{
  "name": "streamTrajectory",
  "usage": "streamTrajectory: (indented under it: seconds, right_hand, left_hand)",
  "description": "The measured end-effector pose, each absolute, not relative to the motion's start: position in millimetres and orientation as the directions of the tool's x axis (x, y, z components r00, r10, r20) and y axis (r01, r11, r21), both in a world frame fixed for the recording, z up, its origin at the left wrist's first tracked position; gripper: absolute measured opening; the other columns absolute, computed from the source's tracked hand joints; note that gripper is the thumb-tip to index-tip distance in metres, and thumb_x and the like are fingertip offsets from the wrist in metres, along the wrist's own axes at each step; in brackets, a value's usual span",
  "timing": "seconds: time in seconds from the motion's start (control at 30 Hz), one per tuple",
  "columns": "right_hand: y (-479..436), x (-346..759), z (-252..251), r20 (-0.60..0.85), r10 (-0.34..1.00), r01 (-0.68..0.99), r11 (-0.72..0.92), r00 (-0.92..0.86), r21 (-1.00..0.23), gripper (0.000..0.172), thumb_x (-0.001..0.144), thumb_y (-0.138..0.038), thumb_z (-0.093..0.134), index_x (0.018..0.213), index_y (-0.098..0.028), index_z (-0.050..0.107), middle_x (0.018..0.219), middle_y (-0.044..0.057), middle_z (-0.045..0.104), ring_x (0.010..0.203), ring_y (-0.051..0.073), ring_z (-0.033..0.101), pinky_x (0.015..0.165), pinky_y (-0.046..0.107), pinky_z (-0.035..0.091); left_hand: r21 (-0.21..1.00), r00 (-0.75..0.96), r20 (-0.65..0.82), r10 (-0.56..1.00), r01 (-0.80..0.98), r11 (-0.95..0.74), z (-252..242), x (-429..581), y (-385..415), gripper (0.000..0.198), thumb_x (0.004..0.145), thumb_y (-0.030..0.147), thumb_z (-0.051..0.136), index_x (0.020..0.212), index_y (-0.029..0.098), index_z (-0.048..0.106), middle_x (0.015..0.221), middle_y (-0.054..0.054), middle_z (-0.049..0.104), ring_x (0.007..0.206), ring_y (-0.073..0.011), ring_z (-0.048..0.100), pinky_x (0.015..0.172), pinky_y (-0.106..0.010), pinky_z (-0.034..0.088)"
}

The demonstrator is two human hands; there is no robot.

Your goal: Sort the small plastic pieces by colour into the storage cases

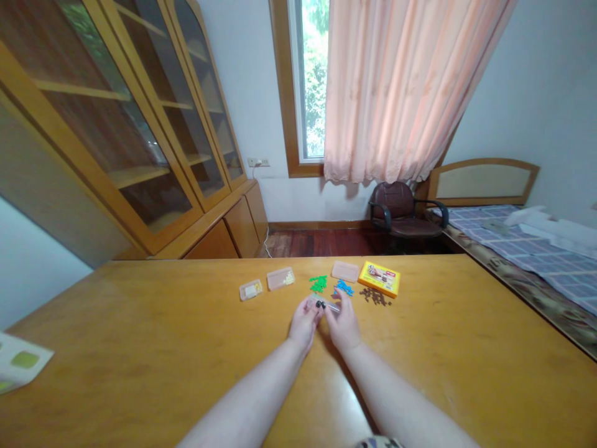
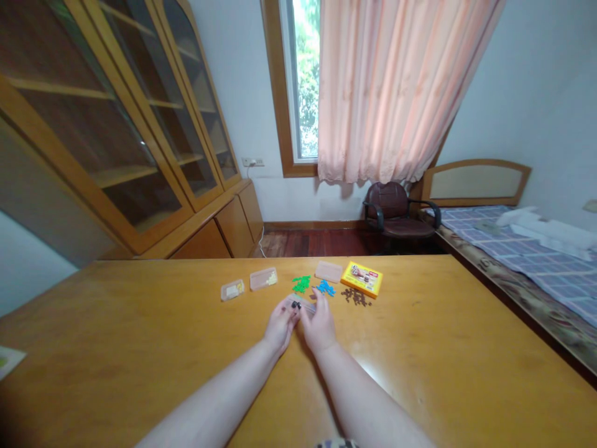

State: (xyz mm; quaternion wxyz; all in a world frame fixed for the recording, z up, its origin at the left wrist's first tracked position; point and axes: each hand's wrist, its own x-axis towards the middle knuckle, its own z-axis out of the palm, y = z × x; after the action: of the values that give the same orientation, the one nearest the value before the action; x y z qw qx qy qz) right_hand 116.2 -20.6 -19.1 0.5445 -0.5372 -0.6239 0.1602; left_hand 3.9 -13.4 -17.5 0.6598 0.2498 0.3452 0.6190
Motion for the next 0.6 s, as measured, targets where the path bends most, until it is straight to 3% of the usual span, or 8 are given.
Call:
streamTrajectory:
  seconds: [0.23, 0.43, 0.53, 0.6]
  right_hand:
    - [-19.5, 114.4, -21.7, 0.49, 0.846, 0.523, 0.326, 0.21, -0.787, 0.051, 0.082, -0.037, 0.055, 0.129, -0.018, 0.044, 0.107, 0.012, 0.058, 0.096, 0.024, 0.058, 0.085, 0.042, 0.049]
    - [-10.0, 120.4, -20.0, 0.428, 0.839, 0.393, 0.288, 0.336, -0.873, 0.047, 0.085, -0.037, 0.048, 0.126, -0.015, 0.047, 0.109, 0.014, 0.06, 0.095, 0.022, 0.06, 0.083, 0.039, 0.05]
    - [-12.4, 125.3, -14.2, 0.421, 0.872, 0.343, 0.327, 0.249, -0.881, 0.041, 0.082, -0.042, 0.052, 0.113, -0.016, 0.059, 0.109, 0.013, 0.063, 0.097, 0.023, 0.06, 0.086, 0.038, 0.049]
    - [-14.0, 129.0, -9.2, 0.326, 0.923, 0.289, 0.261, 0.206, -0.921, 0.038, 0.08, -0.046, 0.054, 0.098, -0.016, 0.066, 0.099, 0.012, 0.068, 0.091, 0.024, 0.063, 0.081, 0.036, 0.05]
  left_hand:
    - [0.784, -0.001, -0.141, 0.99, -0.611, 0.112, -19.9, 5.3, -12.3, 0.043, 0.06, 0.033, 0.081, 0.095, 0.015, 0.065, 0.094, -0.007, 0.069, 0.088, -0.0171, 0.065, 0.088, -0.032, 0.049]
    - [0.811, -0.004, -0.129, 0.992, -0.576, 0.103, -25.2, 6.1, -13.3, 0.051, 0.06, 0.031, 0.082, 0.105, 0.017, 0.062, 0.112, -0.01, 0.066, 0.107, -0.0208, 0.06, 0.101, -0.036, 0.041]
    - [0.775, 0.018, -0.102, 0.995, -0.625, 0.091, -24.8, 4.0, -14.1, 0.05, 0.065, 0.033, 0.079, 0.109, 0.019, 0.059, 0.121, -0.011, 0.061, 0.116, -0.0227, 0.055, 0.104, -0.037, 0.038]
    - [0.745, 0.019, -0.087, 0.996, -0.663, 0.078, -24.7, 2.2, -14.0, 0.052, 0.067, 0.032, 0.077, 0.113, 0.02, 0.057, 0.126, -0.012, 0.058, 0.119, -0.0232, 0.053, 0.105, -0.037, 0.038]
